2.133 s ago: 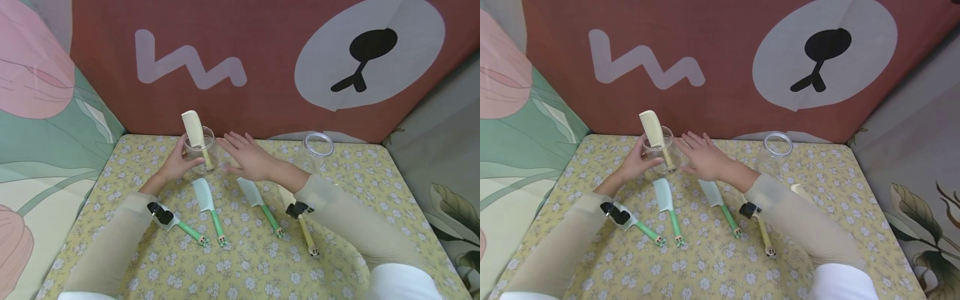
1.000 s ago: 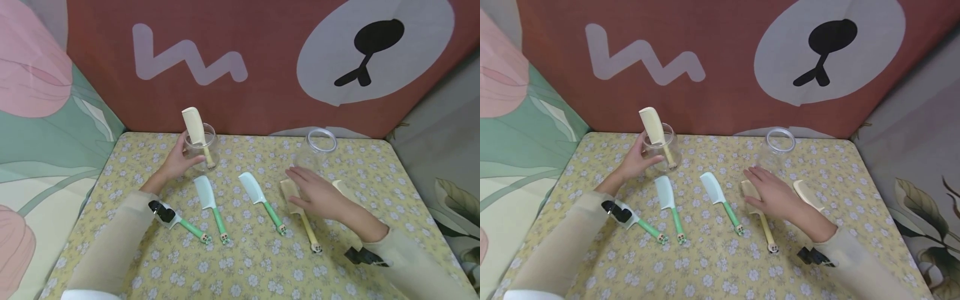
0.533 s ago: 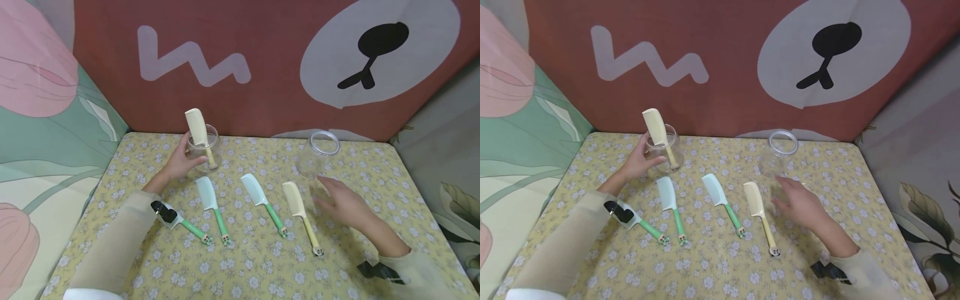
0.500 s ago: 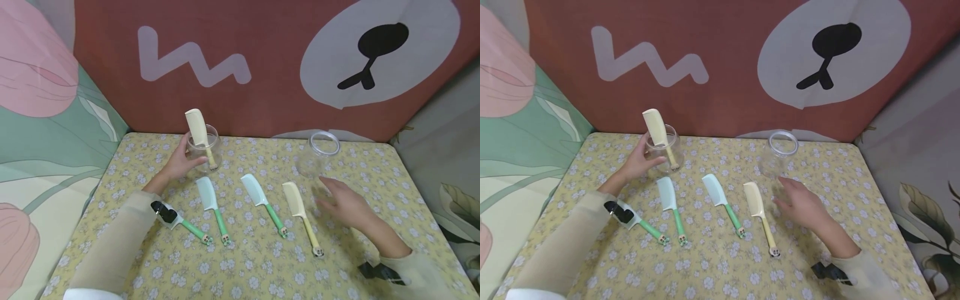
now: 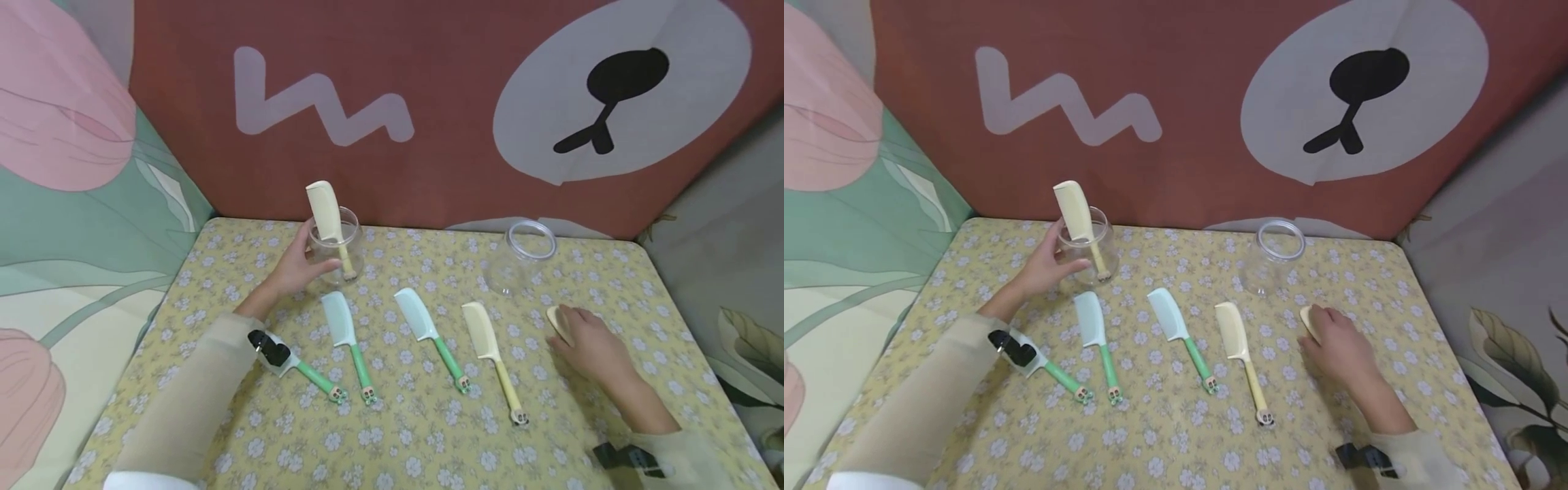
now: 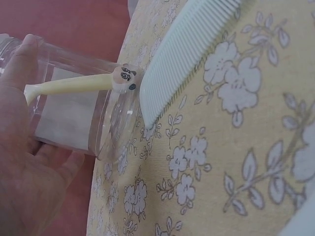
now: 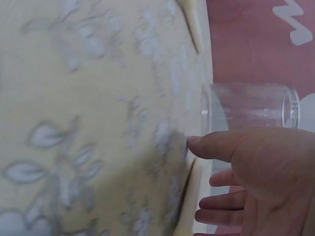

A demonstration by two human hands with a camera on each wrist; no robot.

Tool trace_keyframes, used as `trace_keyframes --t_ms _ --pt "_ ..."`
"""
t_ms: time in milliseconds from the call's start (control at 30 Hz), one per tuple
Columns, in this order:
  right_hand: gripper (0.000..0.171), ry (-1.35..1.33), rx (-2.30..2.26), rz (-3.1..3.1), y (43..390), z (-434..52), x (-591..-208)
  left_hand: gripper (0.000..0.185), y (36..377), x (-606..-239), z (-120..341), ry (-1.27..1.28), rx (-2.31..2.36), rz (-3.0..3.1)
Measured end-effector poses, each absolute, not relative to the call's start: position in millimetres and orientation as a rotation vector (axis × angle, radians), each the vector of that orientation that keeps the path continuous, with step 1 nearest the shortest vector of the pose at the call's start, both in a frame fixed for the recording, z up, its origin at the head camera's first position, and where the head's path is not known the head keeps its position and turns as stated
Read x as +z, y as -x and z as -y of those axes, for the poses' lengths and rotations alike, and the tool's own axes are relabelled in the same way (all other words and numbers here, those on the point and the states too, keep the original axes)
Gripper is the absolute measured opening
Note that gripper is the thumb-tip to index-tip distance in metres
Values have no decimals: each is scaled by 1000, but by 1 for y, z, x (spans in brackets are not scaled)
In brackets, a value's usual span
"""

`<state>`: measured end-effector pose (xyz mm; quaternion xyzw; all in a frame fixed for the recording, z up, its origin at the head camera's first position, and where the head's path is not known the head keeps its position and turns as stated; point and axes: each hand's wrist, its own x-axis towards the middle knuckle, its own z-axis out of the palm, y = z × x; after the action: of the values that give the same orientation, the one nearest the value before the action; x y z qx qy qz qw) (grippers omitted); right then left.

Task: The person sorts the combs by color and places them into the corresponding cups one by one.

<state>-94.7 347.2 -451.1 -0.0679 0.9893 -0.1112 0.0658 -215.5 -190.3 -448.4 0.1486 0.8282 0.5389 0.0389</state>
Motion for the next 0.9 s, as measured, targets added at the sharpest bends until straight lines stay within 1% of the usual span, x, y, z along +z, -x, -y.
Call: trace_keyframes --t_ms 167,367,500,700,800,900 --pt "69 155 -329 -2949 94 -352 -457 101 216 -448 189 -440 1644 -2544" --pt "56 247 -311 -3016 96 -352 -454 99 215 -448 191 -433 1651 -2539" --pt "53 267 -317 -3034 97 -353 -453 97 215 -449 190 -446 1665 -2531" --pt "49 241 -380 -2999 99 -354 -450 99 214 -450 189 -437 1648 -2539" --pt "50 179 -452 -2976 100 -355 -449 97 207 -436 185 -413 1633 -2526" --pt "53 146 -498 -3001 99 -355 -448 96 207 -435 184 -410 1645 -2511"
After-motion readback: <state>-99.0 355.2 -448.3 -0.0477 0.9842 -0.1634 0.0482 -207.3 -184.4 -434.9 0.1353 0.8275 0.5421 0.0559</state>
